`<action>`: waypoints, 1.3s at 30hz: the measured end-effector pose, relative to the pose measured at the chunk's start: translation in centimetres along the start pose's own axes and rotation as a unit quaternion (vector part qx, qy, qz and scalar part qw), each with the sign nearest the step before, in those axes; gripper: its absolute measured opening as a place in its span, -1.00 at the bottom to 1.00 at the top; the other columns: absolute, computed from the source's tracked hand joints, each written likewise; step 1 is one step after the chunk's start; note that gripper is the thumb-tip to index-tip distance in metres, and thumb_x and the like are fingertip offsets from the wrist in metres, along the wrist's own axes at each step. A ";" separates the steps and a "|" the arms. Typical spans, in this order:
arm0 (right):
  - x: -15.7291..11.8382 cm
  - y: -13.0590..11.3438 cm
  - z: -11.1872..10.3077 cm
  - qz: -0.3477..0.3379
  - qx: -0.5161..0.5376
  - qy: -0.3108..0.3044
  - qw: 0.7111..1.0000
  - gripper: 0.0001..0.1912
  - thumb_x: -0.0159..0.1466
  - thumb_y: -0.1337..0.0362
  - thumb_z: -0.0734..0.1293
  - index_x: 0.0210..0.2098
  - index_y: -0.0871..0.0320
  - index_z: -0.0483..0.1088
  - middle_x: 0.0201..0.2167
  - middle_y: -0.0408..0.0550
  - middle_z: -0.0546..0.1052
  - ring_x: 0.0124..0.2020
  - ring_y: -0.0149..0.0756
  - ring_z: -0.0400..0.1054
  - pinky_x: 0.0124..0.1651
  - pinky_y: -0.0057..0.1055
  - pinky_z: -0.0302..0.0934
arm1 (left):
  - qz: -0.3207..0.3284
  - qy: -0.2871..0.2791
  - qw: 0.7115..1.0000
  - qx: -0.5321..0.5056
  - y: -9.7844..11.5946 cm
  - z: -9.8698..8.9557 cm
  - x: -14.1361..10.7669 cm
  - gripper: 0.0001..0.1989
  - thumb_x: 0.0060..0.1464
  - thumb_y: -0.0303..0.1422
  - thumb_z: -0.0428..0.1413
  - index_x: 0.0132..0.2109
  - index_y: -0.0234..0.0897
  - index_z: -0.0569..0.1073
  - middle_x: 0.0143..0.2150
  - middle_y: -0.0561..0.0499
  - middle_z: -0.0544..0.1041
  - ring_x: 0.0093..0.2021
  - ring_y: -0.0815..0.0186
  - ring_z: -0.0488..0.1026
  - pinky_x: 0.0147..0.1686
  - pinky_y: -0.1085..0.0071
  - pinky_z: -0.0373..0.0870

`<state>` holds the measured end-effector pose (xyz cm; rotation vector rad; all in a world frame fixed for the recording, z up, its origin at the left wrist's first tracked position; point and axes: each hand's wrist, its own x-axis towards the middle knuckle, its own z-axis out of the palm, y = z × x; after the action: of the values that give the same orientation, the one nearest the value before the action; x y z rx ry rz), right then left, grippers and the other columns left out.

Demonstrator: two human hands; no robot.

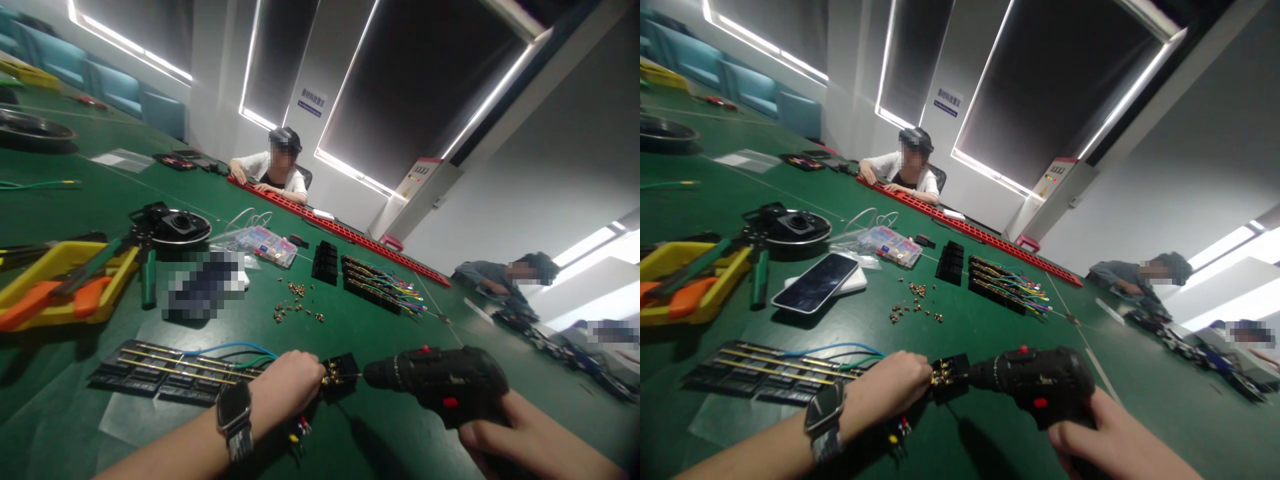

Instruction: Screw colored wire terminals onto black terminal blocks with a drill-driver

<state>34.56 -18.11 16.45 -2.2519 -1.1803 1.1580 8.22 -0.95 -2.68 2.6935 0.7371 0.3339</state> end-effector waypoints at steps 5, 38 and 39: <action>0.0 -0.4 -0.2 0.005 -0.029 -0.021 0.999 -0.61 0.20 -0.02 0.44 -0.20 0.14 0.39 -0.46 -0.12 0.54 -0.46 -0.25 0.45 -0.34 -0.35 0.35 | 0.011 0.016 1.000 0.002 -0.1 0.3 0.0 -0.82 0.30 -0.47 0.11 -0.26 -0.30 0.59 -0.29 -0.12 0.63 -0.31 0.14 0.65 -0.26 0.33 0.57; -1.0 -2.0 0.2 -0.026 -0.111 -0.013 0.993 -0.70 0.22 0.01 0.43 -0.28 0.12 0.44 -0.48 -0.10 0.55 -0.39 -0.17 0.46 -0.22 -0.24 0.38 | -0.010 0.007 1.000 -0.026 0.5 -0.4 -0.1 -0.82 0.25 -0.39 0.11 -0.21 -0.30 0.62 -0.21 -0.21 0.69 -0.17 -0.02 0.69 -0.18 0.23 0.60; -1.0 -1.9 0.2 -0.030 -0.111 -0.008 0.993 -0.72 0.22 0.02 0.42 -0.28 0.11 0.43 -0.48 -0.11 0.54 -0.40 -0.19 0.45 -0.22 -0.25 0.37 | -0.010 0.006 1.000 -0.028 0.5 -0.5 -0.1 -0.82 0.25 -0.39 0.11 -0.21 -0.30 0.62 -0.20 -0.22 0.69 -0.17 -0.02 0.69 -0.17 0.22 0.60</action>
<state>33.04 -17.81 18.00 -2.3511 -1.4354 1.0694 8.20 -1.35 -2.06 2.6322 0.7461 0.3608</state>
